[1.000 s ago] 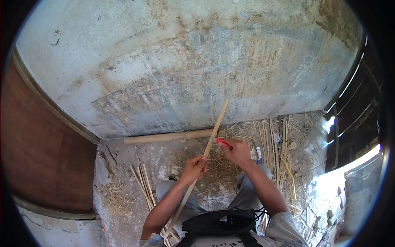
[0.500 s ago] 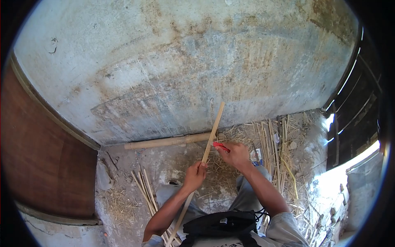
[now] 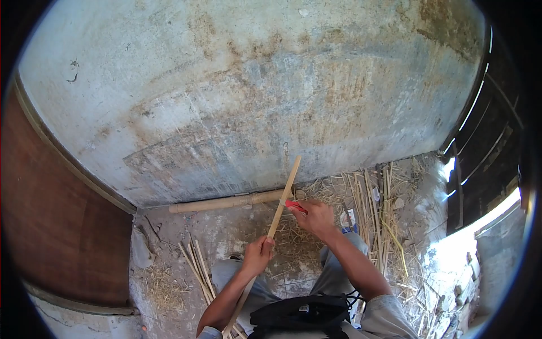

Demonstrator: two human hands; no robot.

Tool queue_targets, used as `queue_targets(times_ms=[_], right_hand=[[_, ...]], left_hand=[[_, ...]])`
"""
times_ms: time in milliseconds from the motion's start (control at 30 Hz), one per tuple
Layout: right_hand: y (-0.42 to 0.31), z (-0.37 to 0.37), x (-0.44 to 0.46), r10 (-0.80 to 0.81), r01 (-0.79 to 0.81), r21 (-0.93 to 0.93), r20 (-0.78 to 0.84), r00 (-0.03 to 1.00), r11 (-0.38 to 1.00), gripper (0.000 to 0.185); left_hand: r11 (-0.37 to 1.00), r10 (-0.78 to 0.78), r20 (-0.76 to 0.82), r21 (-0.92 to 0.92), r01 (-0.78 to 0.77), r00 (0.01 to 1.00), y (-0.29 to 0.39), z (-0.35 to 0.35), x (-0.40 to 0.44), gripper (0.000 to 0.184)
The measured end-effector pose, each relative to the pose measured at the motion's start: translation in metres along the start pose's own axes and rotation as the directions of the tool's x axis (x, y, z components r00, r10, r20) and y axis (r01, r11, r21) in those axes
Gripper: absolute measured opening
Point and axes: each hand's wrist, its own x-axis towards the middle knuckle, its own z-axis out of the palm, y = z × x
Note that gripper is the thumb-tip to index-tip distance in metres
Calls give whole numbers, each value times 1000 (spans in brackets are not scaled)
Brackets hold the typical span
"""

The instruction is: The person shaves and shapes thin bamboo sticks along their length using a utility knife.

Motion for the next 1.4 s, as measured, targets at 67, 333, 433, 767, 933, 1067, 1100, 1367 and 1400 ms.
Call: queue_targets(times_ms=[67, 333, 433, 767, 933, 1067, 1100, 1367, 1400], right_hand=[[3, -6, 8, 251, -252, 21, 35, 967, 968, 32], [31, -22, 8, 256, -254, -72, 26, 966, 965, 31], [10, -22, 6, 209, -209, 11, -4, 978, 978, 29], [-1, 1, -9, -113, 112, 200, -7, 994, 973, 31], [-2, -12, -5, -45, 35, 176, 53, 998, 984, 30], [2, -10, -6, -20, 14, 193, 27, 999, 981, 29], [3, -11, -5, -21, 15, 190, 26, 999, 982, 29], [5, -9, -6, -54, 47, 242, 24, 998, 969, 28], [2, -10, -6, -54, 47, 244, 26, 998, 969, 28]], left_hand=[[999, -34, 45, -21, 35, 998, 5, 4, -17, 32], [986, -67, 140, -140, 87, 988, -26, 11, -60, 33], [996, -48, 68, -75, 53, 997, -26, 12, -57, 33], [994, -36, 91, 102, 27, 995, 18, -3, -10, 29], [967, -95, 154, 247, 54, 983, 30, -4, 4, 24], [880, 269, 18, 402, -253, 963, 11, 4, 21, 25], [897, 272, -22, 368, -245, 962, 10, 7, 26, 28], [992, -121, 149, -18, 125, 981, 19, 15, 41, 23], [989, -105, 109, 119, 92, 988, 22, 15, 41, 23]])
